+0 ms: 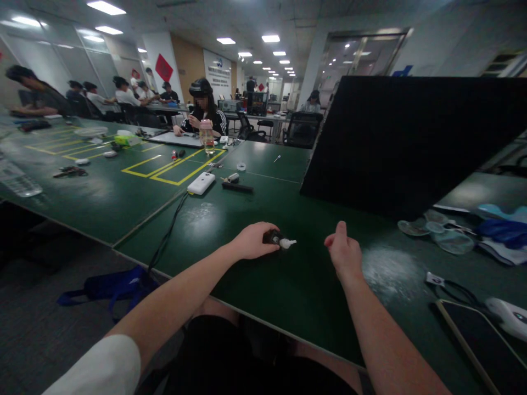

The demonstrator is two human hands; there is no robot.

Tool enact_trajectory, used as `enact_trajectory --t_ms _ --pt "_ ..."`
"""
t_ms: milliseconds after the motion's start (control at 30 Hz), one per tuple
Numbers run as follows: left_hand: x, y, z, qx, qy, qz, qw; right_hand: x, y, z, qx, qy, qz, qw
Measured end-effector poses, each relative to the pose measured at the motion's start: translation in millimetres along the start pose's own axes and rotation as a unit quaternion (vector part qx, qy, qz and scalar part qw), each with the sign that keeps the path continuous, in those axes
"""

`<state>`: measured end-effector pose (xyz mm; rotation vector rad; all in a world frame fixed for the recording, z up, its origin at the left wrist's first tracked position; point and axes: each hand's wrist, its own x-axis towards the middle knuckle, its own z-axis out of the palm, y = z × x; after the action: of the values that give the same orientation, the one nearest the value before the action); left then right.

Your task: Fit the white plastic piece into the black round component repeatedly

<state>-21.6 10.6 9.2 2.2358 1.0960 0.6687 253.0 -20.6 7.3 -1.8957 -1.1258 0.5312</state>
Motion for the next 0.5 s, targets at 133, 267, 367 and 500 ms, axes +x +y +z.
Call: enact_trajectory --t_ms 133,267,367,500 --pt "-17 -26 -24.9 0.024 0.055 -0.051 0.997 0 -2 -1 0.001 0.001 -0.001 1.000" --pt "-51 -58 -66.4 0.116 0.145 -0.102 0.977 -6 -8 -3 -0.004 -0.051 -0.021 0.998" --pt "-72 -71 -92.7 0.224 0.187 -0.080 0.953 -8 -9 -2 -0.018 -0.079 -0.043 0.996" --pt "-88 -78 -107.4 0.312 0.164 -0.026 0.935 -6 -6 1 -0.022 -0.104 -0.050 0.993"
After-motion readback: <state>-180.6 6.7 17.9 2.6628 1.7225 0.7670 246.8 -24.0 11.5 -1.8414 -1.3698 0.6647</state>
